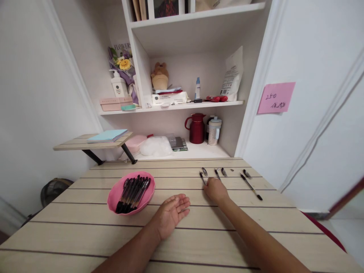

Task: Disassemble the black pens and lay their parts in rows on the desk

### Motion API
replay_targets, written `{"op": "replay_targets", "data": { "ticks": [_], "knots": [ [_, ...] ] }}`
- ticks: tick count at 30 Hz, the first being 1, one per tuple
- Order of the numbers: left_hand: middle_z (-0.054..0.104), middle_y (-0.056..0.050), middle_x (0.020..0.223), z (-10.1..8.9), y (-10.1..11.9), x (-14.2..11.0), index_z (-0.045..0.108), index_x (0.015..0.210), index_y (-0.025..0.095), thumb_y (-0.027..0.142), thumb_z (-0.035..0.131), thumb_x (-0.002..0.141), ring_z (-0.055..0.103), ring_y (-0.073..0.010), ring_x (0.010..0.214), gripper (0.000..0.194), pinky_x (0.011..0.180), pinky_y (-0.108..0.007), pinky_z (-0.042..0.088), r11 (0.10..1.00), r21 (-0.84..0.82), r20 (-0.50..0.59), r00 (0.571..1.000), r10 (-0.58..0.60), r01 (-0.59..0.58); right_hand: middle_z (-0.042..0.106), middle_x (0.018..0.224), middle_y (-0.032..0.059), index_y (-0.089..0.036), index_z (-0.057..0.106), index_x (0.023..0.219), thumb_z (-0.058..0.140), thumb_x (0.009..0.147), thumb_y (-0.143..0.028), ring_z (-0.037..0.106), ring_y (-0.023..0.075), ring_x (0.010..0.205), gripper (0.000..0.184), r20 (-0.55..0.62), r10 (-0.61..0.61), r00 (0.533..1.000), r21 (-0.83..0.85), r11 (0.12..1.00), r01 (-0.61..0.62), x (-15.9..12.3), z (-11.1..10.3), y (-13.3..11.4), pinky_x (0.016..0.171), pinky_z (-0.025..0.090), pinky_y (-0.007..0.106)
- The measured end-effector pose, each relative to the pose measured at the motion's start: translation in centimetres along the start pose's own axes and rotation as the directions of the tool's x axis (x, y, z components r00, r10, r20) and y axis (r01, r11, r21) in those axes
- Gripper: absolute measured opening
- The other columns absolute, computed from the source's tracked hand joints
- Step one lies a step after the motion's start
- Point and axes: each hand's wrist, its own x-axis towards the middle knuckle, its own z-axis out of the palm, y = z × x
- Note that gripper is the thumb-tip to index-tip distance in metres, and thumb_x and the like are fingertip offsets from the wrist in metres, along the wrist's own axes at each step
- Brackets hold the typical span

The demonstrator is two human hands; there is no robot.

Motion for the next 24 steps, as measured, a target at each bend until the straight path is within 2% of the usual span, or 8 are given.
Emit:
{"op": "replay_targets", "data": {
  "ticks": [17, 21, 24],
  "knots": [
    [0.059, -0.013, 0.098, 0.0, 0.0, 0.1, 0.059, 0.093, 0.014, 0.026, 0.061, 0.070, 0.054, -0.0218, 0.095, 0.026, 0.089, -0.040, 0.035, 1.000, 0.005, 0.003, 1.000, -0.003, 0.003, 0.065, 0.070, 0.0103, -0.015, 0.060, 0.066, 0.051, 0.070, -0.037, 0.060, 0.0205, 0.071, 0.023, -0.030, 0.007, 1.000, 0.011, 1.000, -0.007, -0.5, -0.4, -0.1, 0.060, 0.036, 0.026],
    [0.059, -0.013, 0.098, 0.0, 0.0, 0.1, 0.058, 0.093, 0.014, 0.026, 0.061, 0.071, 0.055, -0.0212, 0.095, 0.025, 0.088, -0.040, 0.035, 1.000, 0.008, 0.006, 1.000, 0.000, 0.000, 0.064, 0.067, 0.0096, -0.016, 0.058, 0.070, 0.049, 0.072, -0.037, 0.059, 0.0199, 0.068, 0.023, -0.057, 0.016, 0.998, -0.001, 1.000, -0.017, -1.5, -0.7, -0.3, 0.057, 0.034, 0.025],
    [0.059, -0.013, 0.098, 0.2, 0.1, -0.1, 0.057, 0.094, 0.014, 0.026, 0.060, 0.071, 0.056, -0.0211, 0.093, 0.026, 0.087, -0.039, 0.037, 1.000, 0.027, 0.014, 1.000, 0.003, -0.003, 0.063, 0.066, 0.0084, -0.016, 0.056, 0.070, 0.046, 0.075, -0.033, 0.058, 0.0185, 0.066, 0.020, -0.058, -0.027, 0.998, -0.006, 1.000, 0.027, -3.1, -0.9, -1.0, 0.055, 0.031, 0.025]
  ]
}}
